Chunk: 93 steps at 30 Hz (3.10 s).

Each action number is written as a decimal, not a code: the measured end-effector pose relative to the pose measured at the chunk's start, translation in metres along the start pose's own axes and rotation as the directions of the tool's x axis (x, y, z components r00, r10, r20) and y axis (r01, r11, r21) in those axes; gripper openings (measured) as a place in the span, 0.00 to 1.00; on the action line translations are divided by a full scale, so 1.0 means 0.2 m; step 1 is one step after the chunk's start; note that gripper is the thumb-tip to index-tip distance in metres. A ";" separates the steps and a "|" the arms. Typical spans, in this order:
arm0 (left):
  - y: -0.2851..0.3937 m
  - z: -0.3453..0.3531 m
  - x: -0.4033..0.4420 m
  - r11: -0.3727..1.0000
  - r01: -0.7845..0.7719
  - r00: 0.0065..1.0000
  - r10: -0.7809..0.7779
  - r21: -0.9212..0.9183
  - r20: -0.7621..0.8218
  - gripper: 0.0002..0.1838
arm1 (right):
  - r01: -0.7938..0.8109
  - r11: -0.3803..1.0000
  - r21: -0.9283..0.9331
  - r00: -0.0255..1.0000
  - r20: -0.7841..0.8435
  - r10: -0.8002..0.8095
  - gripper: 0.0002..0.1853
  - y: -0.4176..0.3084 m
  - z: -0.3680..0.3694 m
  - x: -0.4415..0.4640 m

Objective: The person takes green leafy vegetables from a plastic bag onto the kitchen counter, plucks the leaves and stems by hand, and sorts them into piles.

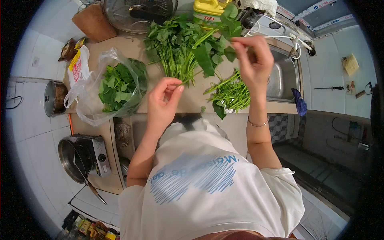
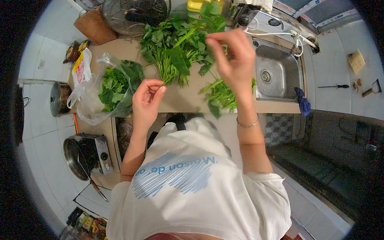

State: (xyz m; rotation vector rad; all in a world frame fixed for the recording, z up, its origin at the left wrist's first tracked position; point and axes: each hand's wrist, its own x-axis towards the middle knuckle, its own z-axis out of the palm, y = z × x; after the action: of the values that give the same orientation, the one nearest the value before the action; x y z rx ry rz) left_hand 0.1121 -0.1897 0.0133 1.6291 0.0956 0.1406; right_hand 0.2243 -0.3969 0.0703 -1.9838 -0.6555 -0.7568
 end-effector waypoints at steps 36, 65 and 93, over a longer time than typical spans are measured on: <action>-0.11 -0.02 0.10 0.520 0.546 0.835 -0.273 -0.657 0.478 0.10 | -0.824 0.359 0.438 0.558 0.741 0.374 0.11 -0.09 0.08 -0.11; -0.10 0.08 0.06 0.632 0.343 0.939 -0.230 -0.695 0.255 0.07 | -0.834 0.146 0.532 0.506 0.630 0.589 0.08 -0.07 0.19 -0.13; 0.01 0.05 0.09 0.740 0.336 0.940 -0.298 -0.583 0.164 0.10 | 0.047 0.987 0.153 0.952 0.291 -0.091 0.14 -0.15 0.23 -0.24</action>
State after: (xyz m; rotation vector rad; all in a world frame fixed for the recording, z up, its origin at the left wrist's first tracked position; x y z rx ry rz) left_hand 0.1319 -0.1964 0.0153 0.9477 0.2560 -0.1376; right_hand 0.1825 -0.3504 0.0341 -1.9656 -0.9349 -0.4384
